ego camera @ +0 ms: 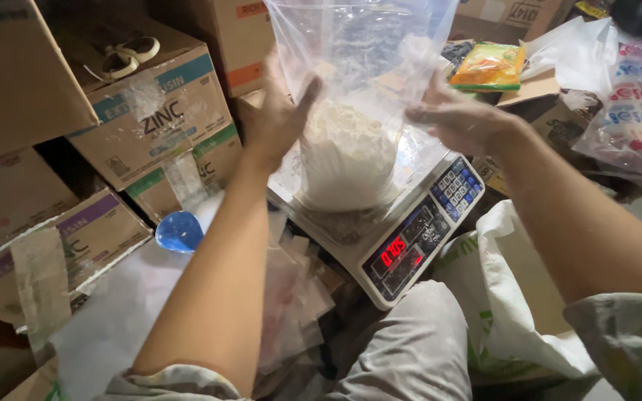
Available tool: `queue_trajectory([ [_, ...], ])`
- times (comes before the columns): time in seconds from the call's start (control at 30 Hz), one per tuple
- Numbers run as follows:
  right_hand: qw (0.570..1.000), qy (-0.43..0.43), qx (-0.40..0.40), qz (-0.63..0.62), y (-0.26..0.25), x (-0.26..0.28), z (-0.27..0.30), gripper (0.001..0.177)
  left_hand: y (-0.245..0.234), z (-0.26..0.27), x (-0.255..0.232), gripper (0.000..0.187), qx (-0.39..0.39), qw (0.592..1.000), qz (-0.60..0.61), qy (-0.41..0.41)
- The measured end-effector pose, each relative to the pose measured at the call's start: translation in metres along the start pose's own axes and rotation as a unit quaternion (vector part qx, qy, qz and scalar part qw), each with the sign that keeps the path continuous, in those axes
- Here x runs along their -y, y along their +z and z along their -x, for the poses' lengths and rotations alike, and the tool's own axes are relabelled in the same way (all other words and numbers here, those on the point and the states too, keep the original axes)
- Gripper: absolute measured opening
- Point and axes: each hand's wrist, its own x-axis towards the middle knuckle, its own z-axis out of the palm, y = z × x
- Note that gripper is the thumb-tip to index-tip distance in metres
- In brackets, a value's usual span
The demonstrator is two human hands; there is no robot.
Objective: The person scoops white powder from a large sack into small plastic bags using a blue scoop, weighs each bag on a digital scale, and ties the bags shut. The process is repeated multiple times, with finished bags placed on the floor.
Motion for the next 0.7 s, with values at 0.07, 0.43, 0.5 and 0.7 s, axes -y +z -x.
queue_trajectory([
  [0.07,0.993,-0.054,0.050,0.091,0.016,0.000,0.002,0.043,0.008,0.008,-0.004,0.100,0.074,0.992,-0.051,0.088],
  [0.43,0.943,-0.244,0.222,-0.045,0.070,-0.004,-0.009,0.057,0.033,-0.027,-0.038,0.032,0.157,0.966,-0.165,-0.123],
  [0.5,0.958,-0.233,0.168,-0.023,0.074,-0.015,-0.015,0.047,0.037,-0.030,-0.042,0.033,0.145,0.960,-0.234,-0.061],
  [0.7,0.974,-0.207,0.082,-0.031,0.079,-0.029,-0.032,0.036,0.041,-0.044,-0.070,0.058,0.184,0.935,-0.302,-0.027],
])
